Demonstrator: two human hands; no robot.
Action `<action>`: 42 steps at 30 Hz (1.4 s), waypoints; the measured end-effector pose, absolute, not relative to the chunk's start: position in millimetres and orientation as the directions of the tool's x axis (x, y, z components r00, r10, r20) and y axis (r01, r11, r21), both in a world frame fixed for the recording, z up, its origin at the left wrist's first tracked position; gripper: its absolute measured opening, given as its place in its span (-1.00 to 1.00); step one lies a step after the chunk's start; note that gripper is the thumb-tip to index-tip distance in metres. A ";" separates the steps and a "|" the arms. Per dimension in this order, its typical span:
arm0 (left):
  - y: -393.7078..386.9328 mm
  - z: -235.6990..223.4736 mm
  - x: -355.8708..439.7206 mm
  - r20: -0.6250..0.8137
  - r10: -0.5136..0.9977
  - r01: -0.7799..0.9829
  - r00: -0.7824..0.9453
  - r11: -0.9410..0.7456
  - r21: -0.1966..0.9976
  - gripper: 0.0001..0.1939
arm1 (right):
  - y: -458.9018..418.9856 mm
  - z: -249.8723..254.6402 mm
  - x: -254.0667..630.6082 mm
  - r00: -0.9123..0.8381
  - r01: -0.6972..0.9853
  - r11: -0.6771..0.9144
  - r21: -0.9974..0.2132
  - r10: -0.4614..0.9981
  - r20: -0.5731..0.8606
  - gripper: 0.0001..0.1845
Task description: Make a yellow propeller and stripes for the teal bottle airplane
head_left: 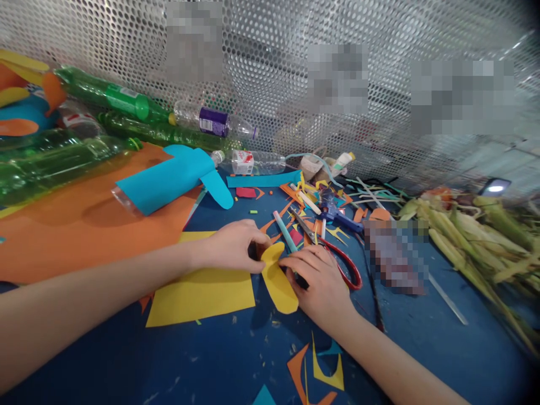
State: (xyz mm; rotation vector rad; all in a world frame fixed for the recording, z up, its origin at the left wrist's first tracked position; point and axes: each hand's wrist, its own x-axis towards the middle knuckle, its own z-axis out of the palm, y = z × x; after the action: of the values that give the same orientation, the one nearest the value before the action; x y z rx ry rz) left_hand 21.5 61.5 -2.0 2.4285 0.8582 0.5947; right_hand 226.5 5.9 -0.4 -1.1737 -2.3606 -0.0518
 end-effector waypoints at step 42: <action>59.0 2.1 23.5 0.279 0.541 0.340 0.793 -0.773 0.535 -0.82 | 1.2 0.9 226.7 -0.579 0.675 0.704 -0.222 0.691 0.433 -0.91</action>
State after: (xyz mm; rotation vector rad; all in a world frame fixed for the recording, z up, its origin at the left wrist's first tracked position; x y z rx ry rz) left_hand 23.5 59.0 2.1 2.5152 0.6588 0.5865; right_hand 226.7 1.2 0.9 -1.0469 -2.4179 0.0443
